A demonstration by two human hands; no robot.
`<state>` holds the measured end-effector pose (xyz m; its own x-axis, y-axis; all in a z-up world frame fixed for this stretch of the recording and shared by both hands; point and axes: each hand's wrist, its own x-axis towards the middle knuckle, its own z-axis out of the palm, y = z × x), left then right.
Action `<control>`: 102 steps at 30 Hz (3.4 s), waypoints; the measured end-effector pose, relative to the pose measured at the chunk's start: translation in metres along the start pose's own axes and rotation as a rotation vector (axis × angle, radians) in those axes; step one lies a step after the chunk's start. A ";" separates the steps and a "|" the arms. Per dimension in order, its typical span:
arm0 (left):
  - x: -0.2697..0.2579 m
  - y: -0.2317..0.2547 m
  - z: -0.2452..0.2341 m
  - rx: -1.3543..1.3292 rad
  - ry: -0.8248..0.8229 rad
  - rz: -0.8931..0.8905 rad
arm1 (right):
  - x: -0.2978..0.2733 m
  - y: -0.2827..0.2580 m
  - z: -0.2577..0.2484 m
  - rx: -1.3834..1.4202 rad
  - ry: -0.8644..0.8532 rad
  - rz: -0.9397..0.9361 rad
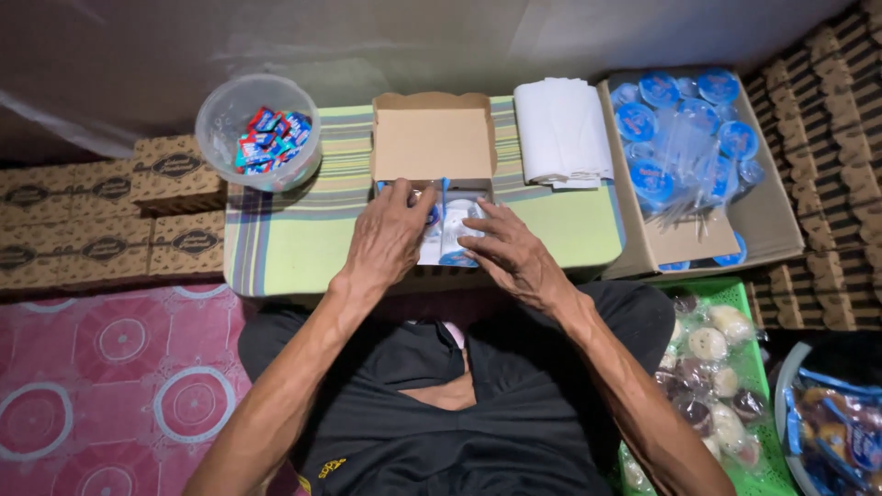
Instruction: Packing individual snack boxes with water, napkins, and various snacks.
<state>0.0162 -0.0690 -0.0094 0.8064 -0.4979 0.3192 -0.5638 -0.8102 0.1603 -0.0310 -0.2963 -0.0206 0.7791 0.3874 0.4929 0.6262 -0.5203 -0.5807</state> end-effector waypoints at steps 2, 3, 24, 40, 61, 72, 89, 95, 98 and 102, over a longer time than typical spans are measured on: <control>0.000 0.002 0.002 -0.008 -0.009 0.007 | -0.005 -0.004 -0.001 0.017 0.011 0.033; -0.001 0.001 0.003 -0.004 -0.002 0.002 | -0.006 -0.006 0.000 0.043 0.034 0.048; -0.077 -0.093 0.071 -0.816 0.415 -0.548 | -0.330 0.058 -0.144 -0.467 0.802 0.975; -0.076 -0.066 0.050 -0.601 0.284 -0.486 | -0.391 0.000 -0.120 -0.580 0.054 0.964; -0.064 -0.074 0.060 -0.707 0.458 -0.382 | -0.306 -0.016 -0.138 1.249 1.243 0.681; -0.053 -0.067 0.067 -0.724 0.571 -0.583 | -0.147 -0.048 -0.100 1.361 0.858 0.590; -0.046 -0.045 0.024 -0.620 0.420 -0.829 | 0.055 -0.045 0.010 0.599 -0.011 0.117; -0.045 -0.046 0.023 -0.628 0.425 -0.815 | 0.064 -0.034 0.027 0.483 -0.152 0.071; -0.045 -0.045 0.023 -0.635 0.419 -0.810 | 0.067 -0.029 0.026 0.450 -0.180 0.011; -0.044 -0.044 0.024 -0.640 0.443 -0.793 | 0.074 -0.033 0.019 0.221 -0.473 -0.080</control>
<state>0.0096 -0.0183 -0.0530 0.9162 0.3485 0.1977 -0.0080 -0.4775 0.8786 0.0068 -0.2363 0.0232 0.6257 0.7470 0.2248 0.6362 -0.3219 -0.7011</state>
